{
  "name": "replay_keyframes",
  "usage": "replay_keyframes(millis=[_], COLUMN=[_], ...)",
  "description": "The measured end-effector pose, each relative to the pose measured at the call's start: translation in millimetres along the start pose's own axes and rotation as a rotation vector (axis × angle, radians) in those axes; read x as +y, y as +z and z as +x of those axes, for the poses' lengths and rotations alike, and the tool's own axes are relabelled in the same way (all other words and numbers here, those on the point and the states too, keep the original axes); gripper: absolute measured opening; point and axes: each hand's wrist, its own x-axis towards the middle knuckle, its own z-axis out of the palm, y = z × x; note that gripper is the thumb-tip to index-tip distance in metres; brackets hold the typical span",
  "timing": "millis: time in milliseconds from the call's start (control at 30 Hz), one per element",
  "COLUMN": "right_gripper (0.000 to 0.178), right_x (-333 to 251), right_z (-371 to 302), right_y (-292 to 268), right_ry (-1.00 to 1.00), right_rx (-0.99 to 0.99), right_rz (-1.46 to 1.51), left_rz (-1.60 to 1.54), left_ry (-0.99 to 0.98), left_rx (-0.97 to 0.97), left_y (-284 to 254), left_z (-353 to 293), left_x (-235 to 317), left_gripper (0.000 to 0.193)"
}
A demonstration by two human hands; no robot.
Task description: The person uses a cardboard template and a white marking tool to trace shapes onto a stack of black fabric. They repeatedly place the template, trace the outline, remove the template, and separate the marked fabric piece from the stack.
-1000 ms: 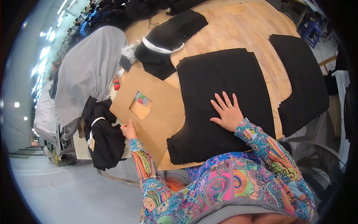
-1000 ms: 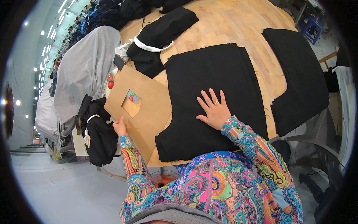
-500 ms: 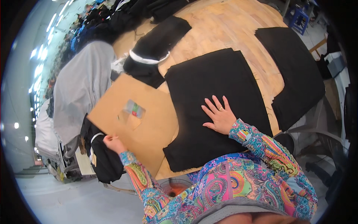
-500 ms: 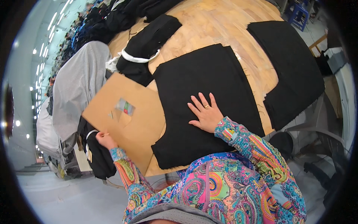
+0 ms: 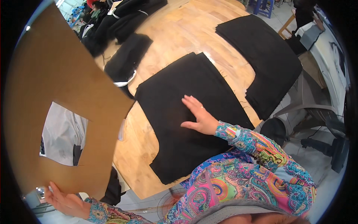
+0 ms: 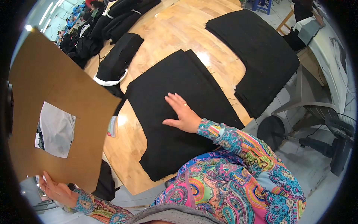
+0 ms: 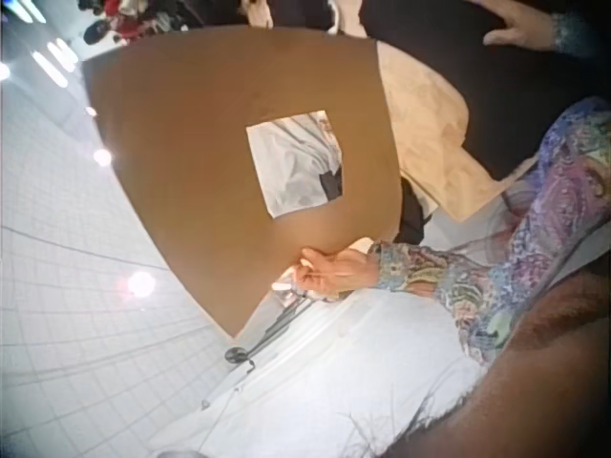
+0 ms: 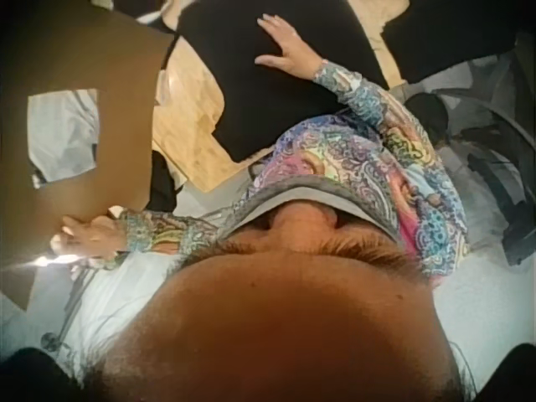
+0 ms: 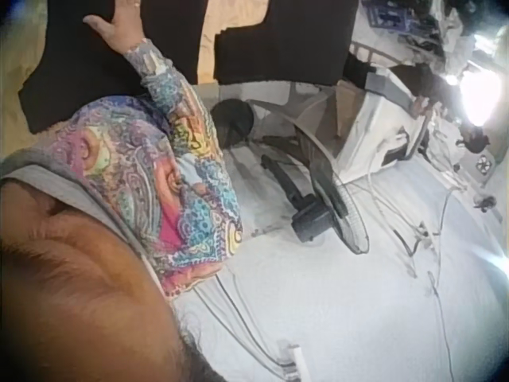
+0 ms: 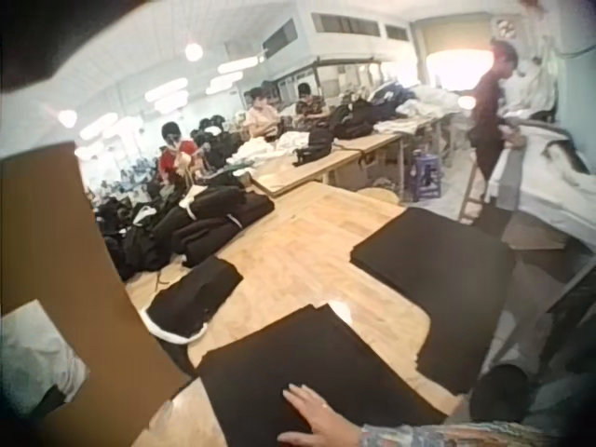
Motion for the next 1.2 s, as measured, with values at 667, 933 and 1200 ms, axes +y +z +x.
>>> replay_keyframes(millis=[667,933,1200], right_gripper=[0.061,0.069,0.067], right_x=[21,32,28], right_z=[-93,-103,-99], right_y=[-101,-100,-98], right_ry=[0.654,0.650,0.661], right_rx=[-0.005,-0.037,-0.002], right_rz=[0.810,0.544,0.652], left_rz=[-0.319,0.259,0.184], left_ry=[-0.898,0.254,0.445], left_rx=[-0.552,-0.818,-1.241], left_y=[175,274,440], left_z=[-236,-218,-266], left_x=[-181,-139,-138], left_gripper=[0.021,0.013,0.014])
